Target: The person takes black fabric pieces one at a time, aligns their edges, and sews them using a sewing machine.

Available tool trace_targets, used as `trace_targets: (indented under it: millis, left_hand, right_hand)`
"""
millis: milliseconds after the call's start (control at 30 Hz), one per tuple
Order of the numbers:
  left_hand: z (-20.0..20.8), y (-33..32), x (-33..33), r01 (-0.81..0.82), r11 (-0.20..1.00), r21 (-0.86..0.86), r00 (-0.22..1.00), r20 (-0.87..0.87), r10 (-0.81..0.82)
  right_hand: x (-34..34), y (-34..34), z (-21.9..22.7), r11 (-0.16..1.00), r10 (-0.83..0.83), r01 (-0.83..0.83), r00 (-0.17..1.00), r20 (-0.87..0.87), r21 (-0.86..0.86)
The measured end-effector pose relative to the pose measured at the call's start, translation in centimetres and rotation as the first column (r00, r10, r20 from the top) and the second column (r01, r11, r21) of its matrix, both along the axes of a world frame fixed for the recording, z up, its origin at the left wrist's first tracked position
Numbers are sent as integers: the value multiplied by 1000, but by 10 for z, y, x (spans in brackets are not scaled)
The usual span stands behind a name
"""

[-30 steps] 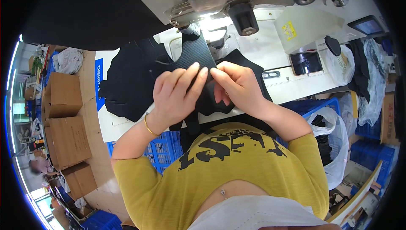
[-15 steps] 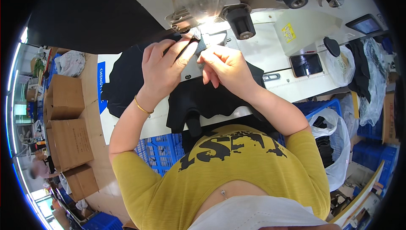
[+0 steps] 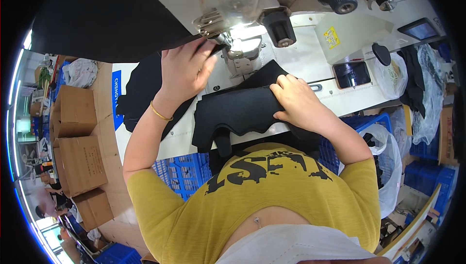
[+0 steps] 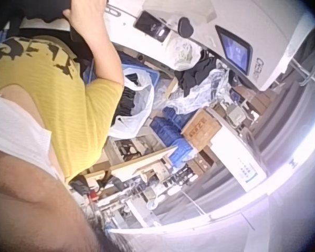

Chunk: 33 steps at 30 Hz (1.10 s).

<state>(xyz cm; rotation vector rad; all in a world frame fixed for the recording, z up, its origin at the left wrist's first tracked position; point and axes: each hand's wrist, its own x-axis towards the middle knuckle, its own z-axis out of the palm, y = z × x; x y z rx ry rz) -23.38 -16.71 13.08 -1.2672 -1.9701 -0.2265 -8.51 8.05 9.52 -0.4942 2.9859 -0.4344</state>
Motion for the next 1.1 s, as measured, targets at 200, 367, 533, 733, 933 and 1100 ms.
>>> trace_targets:
  millis: [200, 367, 533, 733, 933, 1100]
  left_hand:
    - [-35, -43, -54, -264, 964, -42, 894, 364, 260]
    - [4, -21, -23, -387, 918, 84, 187, 982, -11]
    - [21, -41, -1, -270, 743, 612, 621, 700, -351]
    - [18, -69, 28, -394, 916, -73, 872, 285, 398]
    - [46, 2, 74, 72, 989, 132, 520, 841, -150]
    - [34, 5, 20, -97, 960, 264, 80, 963, -257]
  right_hand:
    - [-30, 3, -8, 960, 57, -95, 987, -150, -265]
    - [-28, 9, -3, 996, -27, 9, 975, -222, -83]
    - [-14, 11, -5, 984, -177, 163, 924, -338, -69]
    - [2, 7, 43, 840, -37, -176, 925, -379, -512]
    - [-4, -56, 42, 584, -329, -52, 897, -294, -810]
    - [-10, -43, 41, 273, -10, 454, 883, 470, -848]
